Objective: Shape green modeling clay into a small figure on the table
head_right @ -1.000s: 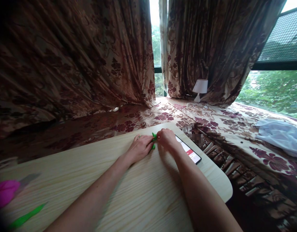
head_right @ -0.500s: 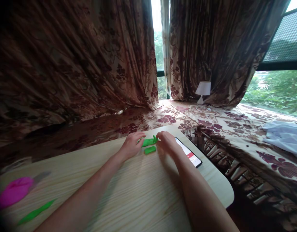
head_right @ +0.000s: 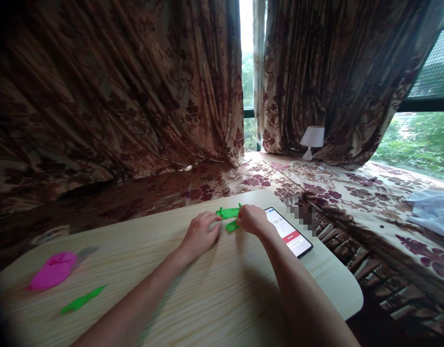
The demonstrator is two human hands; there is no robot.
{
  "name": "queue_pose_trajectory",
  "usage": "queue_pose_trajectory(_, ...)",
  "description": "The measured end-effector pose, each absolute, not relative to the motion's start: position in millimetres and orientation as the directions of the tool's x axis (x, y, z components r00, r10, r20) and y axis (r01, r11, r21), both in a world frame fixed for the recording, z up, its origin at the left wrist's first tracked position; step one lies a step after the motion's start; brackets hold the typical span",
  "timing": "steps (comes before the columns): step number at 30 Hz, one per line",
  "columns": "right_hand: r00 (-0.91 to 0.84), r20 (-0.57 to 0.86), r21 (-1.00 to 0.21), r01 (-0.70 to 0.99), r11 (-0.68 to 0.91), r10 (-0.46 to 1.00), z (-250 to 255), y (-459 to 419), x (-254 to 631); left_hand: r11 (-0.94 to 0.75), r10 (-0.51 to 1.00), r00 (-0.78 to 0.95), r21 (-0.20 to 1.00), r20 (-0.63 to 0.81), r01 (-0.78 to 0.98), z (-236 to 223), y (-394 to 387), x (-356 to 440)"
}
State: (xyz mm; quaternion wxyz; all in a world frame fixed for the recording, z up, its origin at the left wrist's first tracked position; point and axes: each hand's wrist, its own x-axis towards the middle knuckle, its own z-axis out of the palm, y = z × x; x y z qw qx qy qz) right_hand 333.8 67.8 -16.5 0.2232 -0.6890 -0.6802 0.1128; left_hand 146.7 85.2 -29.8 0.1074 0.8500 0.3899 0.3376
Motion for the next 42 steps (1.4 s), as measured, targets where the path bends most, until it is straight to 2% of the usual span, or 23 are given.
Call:
queue_pose_trajectory(3, -0.028, 0.147, -0.583, 0.805, 0.110, 0.989, -4.8, 65.4, 323.0, -0.528, 0.838, 0.386, 0.751, 0.386, 0.396, -18.6, 84.9, 139.7)
queue_pose_trajectory(5, -0.067, 0.159, -0.740, 0.653, 0.164, 0.985, 3.3, 64.1, 312.1, -0.284, 0.907, 0.373, 0.939, 0.197, 0.193, -11.5, 82.9, 134.6)
queue_pose_trajectory(7, -0.066, 0.173, -0.895, 0.406, 0.185, 0.983, 9.0, 62.9, 301.3, -0.052, 0.932, 0.361, 0.998, 0.039, 0.028, -6.2, 79.9, 129.0)
queue_pose_trajectory(9, -0.057, 0.158, -0.965, 0.202, 0.166, 0.986, 11.1, 61.7, 293.3, 0.057, 0.940, 0.341, 0.997, -0.034, -0.056, -3.4, 76.5, 123.0)
queue_pose_trajectory(10, -0.059, 0.143, -0.974, 0.169, 0.151, 0.988, 10.8, 61.0, 290.6, 0.074, 0.941, 0.335, 0.995, -0.045, -0.074, -3.1, 74.9, 120.2)
queue_pose_trajectory(16, -0.064, 0.125, -0.977, 0.167, 0.134, 0.990, -1.2, 54.9, 283.7, 0.107, 0.950, 0.306, 0.986, -0.064, -0.127, -14.2, 70.0, 109.9)
queue_pose_trajectory(22, -0.160, 0.072, -0.986, 0.136, 0.094, 0.985, -18.3, 50.4, 270.2, 0.074, 0.961, 0.271, 0.993, -0.046, -0.095, -25.7, 70.1, 102.9)
queue_pose_trajectory(29, -0.112, 0.086, -0.995, 0.033, 0.090, 0.990, -20.4, 47.4, 245.7, -0.084, 0.983, 0.161, 0.996, 0.087, -0.028, -30.0, 68.3, 105.1)
queue_pose_trajectory(32, -0.024, 0.162, -0.979, 0.121, 0.164, 0.986, -19.5, 46.1, 239.9, -0.103, 0.989, 0.106, 0.994, 0.106, -0.031, -31.5, 67.4, 106.3)
queue_pose_trajectory(38, -0.003, 0.244, -0.941, 0.239, 0.238, 0.970, -24.8, 51.1, 251.8, -0.087, 0.995, 0.053, 0.996, 0.087, 0.007, -30.4, 67.9, 106.4)
queue_pose_trajectory(42, -0.071, 0.190, -0.882, 0.427, 0.202, 0.979, -26.2, 54.8, 264.9, -0.117, 0.992, 0.078, 0.973, 0.103, 0.201, -32.3, 69.6, 104.6)
